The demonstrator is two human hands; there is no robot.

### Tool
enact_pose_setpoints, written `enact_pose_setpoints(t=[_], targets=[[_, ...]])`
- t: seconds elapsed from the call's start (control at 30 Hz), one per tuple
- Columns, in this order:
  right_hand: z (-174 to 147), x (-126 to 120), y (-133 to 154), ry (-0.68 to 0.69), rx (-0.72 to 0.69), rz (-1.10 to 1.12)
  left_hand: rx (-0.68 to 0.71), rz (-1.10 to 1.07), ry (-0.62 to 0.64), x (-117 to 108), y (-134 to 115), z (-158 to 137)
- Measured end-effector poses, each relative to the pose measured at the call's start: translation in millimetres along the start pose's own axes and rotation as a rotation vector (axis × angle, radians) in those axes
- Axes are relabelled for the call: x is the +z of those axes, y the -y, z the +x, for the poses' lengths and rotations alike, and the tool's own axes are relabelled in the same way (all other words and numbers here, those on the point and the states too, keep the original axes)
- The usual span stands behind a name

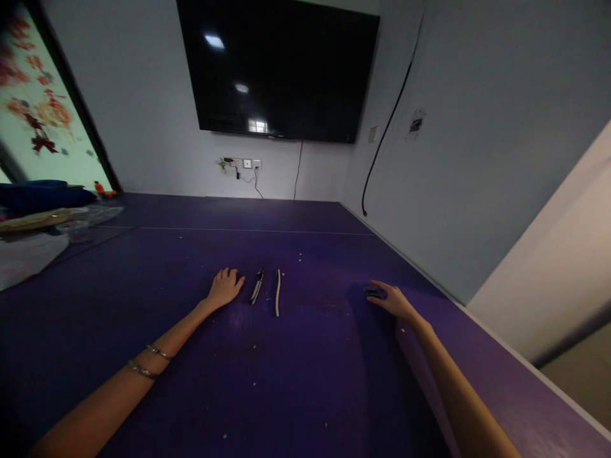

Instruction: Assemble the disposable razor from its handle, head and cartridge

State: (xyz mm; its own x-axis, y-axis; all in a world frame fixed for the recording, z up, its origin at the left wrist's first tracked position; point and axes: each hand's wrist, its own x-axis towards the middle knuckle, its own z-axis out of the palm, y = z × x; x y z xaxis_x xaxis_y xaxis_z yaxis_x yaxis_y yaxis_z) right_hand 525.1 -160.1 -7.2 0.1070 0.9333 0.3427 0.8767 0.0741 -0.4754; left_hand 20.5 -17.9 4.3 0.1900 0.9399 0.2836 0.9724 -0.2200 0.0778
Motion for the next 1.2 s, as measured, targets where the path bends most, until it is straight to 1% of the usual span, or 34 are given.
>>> enact_pose_setpoints(t=[0.13,0.27,0.4,0.47,0.6,0.77,0.93,1.07,1.2], targets=[[2.4,1.7,-3.4,-0.014,0.021,0.023,0.012,0.005,-0.006,0.4,0.0,-1.4],[1.4,2.1,1.0,-0.037,0.048,0.016,0.019,0.008,-0.022,2.7,0.6,-1.0],[1.7,7.5,10.7,-0.115,0.064,-0.02,0.027,0.012,-0.04,5.5,1.3,-0.4],[4.9,14.3,18.7,-0.149,0.047,-0.024,0.027,0.011,-0.047,6.5,1.1,-0.7],[18.0,37.5,48.1,-0.14,-0.068,-0.003,0.022,0.011,-0.062,6.4,-0.5,-2.5],[35.9,76.5,106.1,-0.054,-0.242,0.037,0.02,0.002,-0.056,5.3,-1.9,-4.3],[47.7,105.3,158.2,0.012,-0.34,0.097,0.016,-0.001,-0.056,6.4,-1.5,-4.5],[55.9,119.5,179.7,0.021,-0.376,0.116,0.023,0.001,-0.055,4.8,-2.6,-5.2],[61.6,127.8,184.6,0.006,-0.369,0.11,0.021,-0.002,-0.055,2.6,-4.1,-6.3]])
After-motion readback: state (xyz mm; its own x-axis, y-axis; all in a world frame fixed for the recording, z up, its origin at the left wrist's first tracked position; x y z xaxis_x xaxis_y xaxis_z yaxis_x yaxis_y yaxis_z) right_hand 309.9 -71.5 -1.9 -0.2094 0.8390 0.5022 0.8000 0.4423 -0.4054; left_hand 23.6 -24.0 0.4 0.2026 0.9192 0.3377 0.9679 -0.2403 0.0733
